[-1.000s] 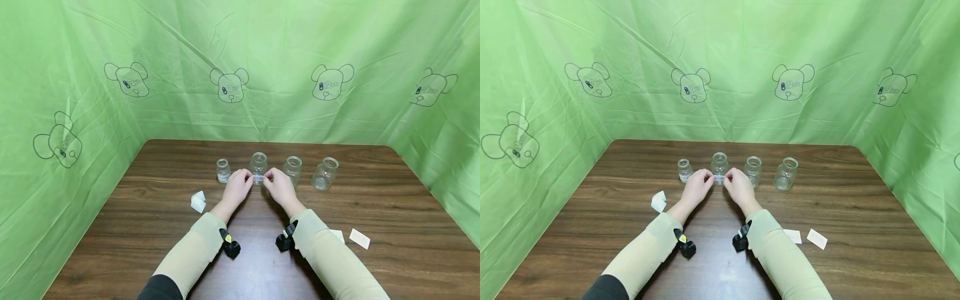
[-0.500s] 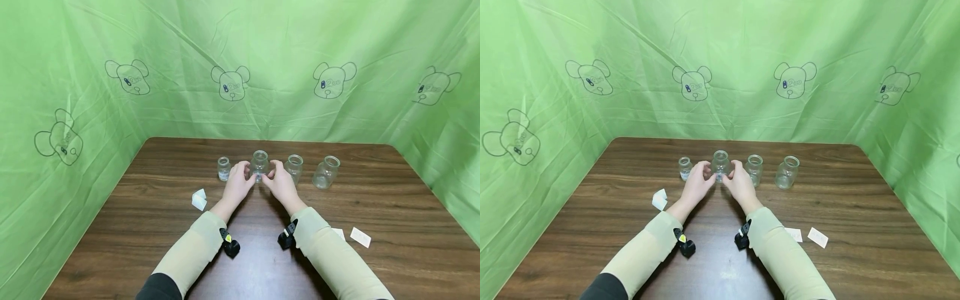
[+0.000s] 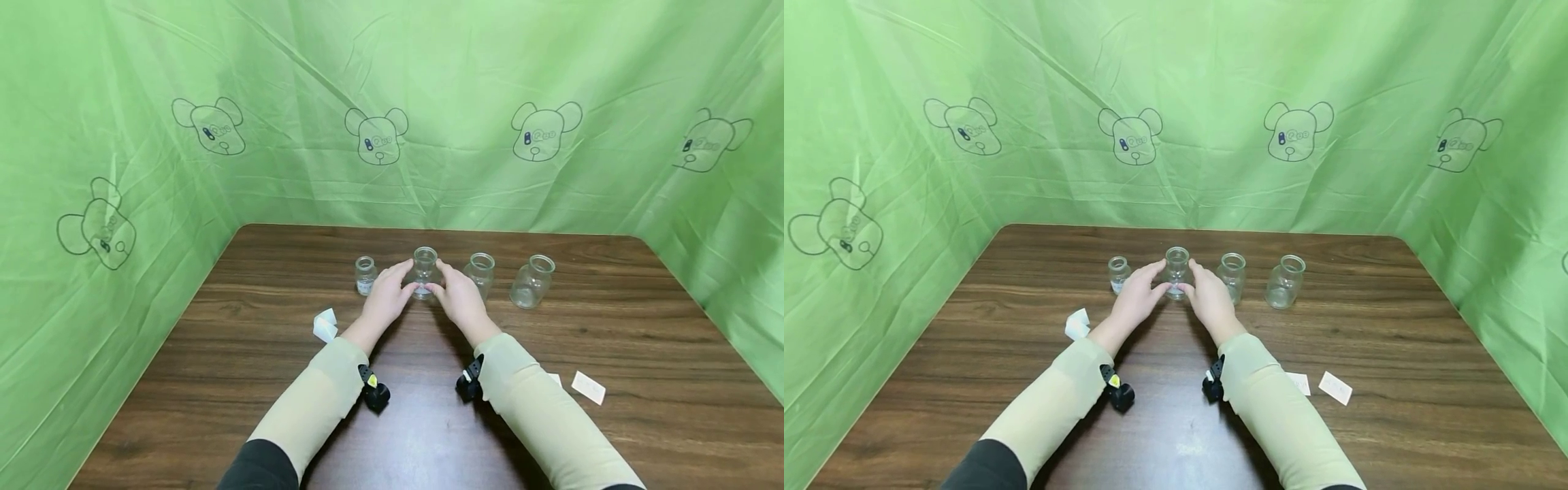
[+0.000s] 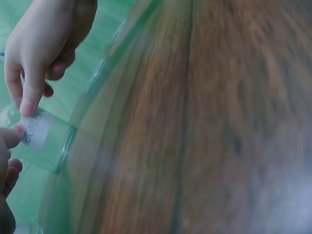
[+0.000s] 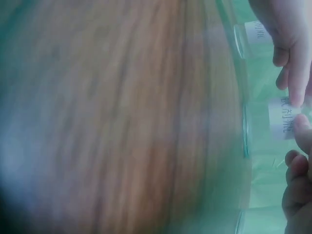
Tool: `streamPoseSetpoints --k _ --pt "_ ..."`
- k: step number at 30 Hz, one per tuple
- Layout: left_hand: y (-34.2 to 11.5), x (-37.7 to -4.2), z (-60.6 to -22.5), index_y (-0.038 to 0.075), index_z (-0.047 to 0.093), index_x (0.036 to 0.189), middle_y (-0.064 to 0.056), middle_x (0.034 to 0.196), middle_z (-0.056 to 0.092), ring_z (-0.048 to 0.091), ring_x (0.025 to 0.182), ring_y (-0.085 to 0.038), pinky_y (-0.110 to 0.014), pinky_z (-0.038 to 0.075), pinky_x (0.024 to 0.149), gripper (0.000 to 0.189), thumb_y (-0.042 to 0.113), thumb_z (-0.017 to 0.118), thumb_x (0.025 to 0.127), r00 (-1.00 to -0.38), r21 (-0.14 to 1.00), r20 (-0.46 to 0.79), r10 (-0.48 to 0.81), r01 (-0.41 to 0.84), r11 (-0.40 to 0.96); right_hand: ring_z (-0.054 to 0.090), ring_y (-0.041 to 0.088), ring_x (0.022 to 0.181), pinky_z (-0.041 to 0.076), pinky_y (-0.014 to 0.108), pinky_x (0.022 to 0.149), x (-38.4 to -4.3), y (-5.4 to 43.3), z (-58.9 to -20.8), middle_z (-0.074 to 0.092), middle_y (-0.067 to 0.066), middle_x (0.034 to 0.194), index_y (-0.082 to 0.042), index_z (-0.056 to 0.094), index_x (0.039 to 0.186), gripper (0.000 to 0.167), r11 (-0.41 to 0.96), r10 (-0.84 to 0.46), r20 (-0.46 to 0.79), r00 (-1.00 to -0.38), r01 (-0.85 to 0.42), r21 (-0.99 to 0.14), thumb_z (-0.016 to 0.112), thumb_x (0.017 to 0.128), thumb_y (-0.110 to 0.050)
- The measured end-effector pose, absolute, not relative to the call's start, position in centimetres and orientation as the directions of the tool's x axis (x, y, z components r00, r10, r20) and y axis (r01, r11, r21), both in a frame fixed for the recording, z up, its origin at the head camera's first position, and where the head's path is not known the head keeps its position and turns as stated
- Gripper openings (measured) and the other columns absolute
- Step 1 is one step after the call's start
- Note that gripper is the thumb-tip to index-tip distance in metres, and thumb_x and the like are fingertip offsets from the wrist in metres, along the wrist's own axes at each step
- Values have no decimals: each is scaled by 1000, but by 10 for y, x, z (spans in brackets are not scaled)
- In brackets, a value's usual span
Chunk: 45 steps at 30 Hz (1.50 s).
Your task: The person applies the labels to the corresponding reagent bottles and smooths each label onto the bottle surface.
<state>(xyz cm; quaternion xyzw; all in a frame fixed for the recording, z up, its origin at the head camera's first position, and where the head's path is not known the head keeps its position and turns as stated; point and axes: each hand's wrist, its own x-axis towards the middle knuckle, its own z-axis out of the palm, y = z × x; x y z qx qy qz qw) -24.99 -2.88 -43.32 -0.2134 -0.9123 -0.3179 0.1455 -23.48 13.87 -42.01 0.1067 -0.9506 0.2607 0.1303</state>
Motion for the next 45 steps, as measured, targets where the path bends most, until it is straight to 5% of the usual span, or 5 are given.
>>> streamPoseSetpoints --k 6,16,25,39,45 --pt "-36 -251 -431 3 53 130 -10 129 56 51 120 -23 -42 35 102 46 20 65 88 -808 423 439 392 571 703 60 34 102 46 47 86 -234 146 -423 62 17 116 -4 53 131 50 858 -205 364 -908 -346 -380 66 87 -24" --pt "-44 -254 -430 1 55 120 -13 121 60 56 111 -24 -33 42 92 35 13 63 88 -651 215 549 524 716 664 63 32 92 49 46 79 -232 148 -425 66 17 105 -7 53 131 46 861 -202 385 -900 -351 -369 66 87 -17" --pt "-43 -253 -436 -2 45 130 -16 122 54 52 113 -30 -37 38 99 48 9 65 87 -715 284 454 532 682 674 52 18 55 45 37 56 -227 149 -428 57 1 64 -9 30 144 71 827 -226 246 -943 -319 -462 66 82 -5" --pt "-42 -256 -440 0 44 130 -16 121 55 53 111 -30 -38 39 97 53 16 68 86 -732 296 450 511 662 688 52 17 54 44 38 53 -233 147 -431 55 1 62 -9 33 135 63 831 -238 310 -920 -358 -426 70 84 -13" --pt "-44 -257 -439 2 43 132 -16 127 53 51 116 -29 -37 37 100 52 18 65 88 -767 336 395 506 634 697 51 14 54 43 33 53 -234 149 -433 56 0 66 -12 34 138 64 795 -211 265 -941 -323 -514 70 85 -16"
